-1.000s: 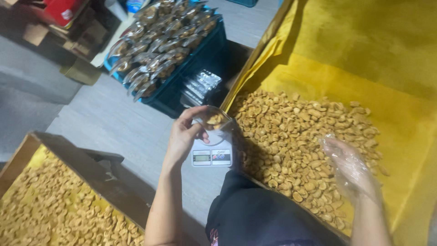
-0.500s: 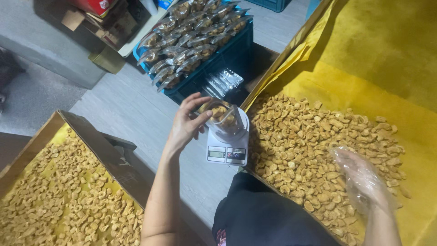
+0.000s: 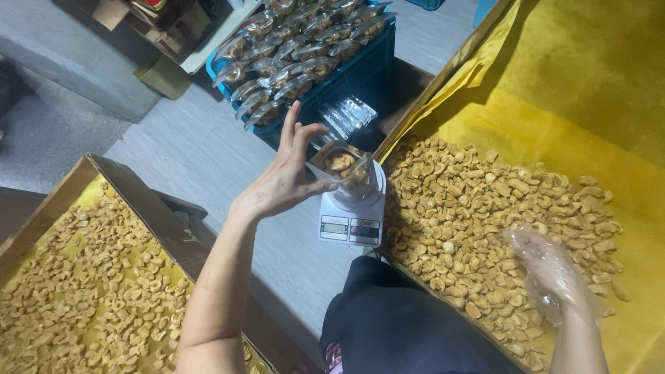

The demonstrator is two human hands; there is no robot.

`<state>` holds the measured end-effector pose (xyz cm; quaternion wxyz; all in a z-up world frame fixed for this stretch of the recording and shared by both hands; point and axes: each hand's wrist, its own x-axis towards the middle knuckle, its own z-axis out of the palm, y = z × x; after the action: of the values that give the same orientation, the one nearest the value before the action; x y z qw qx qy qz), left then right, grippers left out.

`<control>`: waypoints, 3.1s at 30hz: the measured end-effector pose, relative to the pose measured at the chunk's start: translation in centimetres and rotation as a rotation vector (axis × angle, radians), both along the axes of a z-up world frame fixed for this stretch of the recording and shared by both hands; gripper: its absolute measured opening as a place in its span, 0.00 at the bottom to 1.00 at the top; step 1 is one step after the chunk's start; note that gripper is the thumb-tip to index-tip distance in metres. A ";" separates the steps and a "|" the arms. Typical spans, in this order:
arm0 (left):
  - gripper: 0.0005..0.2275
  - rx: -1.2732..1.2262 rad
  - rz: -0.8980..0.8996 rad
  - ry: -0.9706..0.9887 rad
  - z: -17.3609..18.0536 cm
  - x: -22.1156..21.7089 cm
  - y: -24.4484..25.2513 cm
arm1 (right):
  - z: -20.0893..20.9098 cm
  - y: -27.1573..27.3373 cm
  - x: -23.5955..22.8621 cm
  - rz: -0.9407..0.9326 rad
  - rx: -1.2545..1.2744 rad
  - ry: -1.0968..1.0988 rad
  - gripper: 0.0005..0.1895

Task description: The person scoops cashews from a large yellow-lined tray into clear plastic bags, weighs each bag on a digital scale, and places the filled bags into a blue crate. The process is repeated continuously throughout the clip.

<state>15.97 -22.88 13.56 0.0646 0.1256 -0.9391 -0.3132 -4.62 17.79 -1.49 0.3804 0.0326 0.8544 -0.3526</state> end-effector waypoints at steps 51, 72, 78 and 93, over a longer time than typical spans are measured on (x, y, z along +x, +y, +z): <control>0.63 0.742 -0.115 0.497 -8.4 -26.9 18.1 | 6.7 -9.6 -3.7 -0.596 -1.069 0.315 0.16; 0.54 0.788 -0.525 0.294 -10.5 -26.8 22.5 | -5.8 0.7 -5.1 -0.915 -1.744 -0.051 0.25; 0.27 0.418 -0.506 0.018 -2.2 -28.2 16.1 | -10.6 3.6 -4.0 -0.759 -1.803 0.037 0.18; 0.27 0.744 -0.570 -0.283 -6.9 -23.9 16.9 | -21.0 12.8 -1.3 -0.417 -0.447 0.027 0.18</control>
<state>-7.94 -6.01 6.65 -0.2013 -0.0804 -0.7601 -0.6126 -5.95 30.57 -22.51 0.2863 0.1183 0.7354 -0.6027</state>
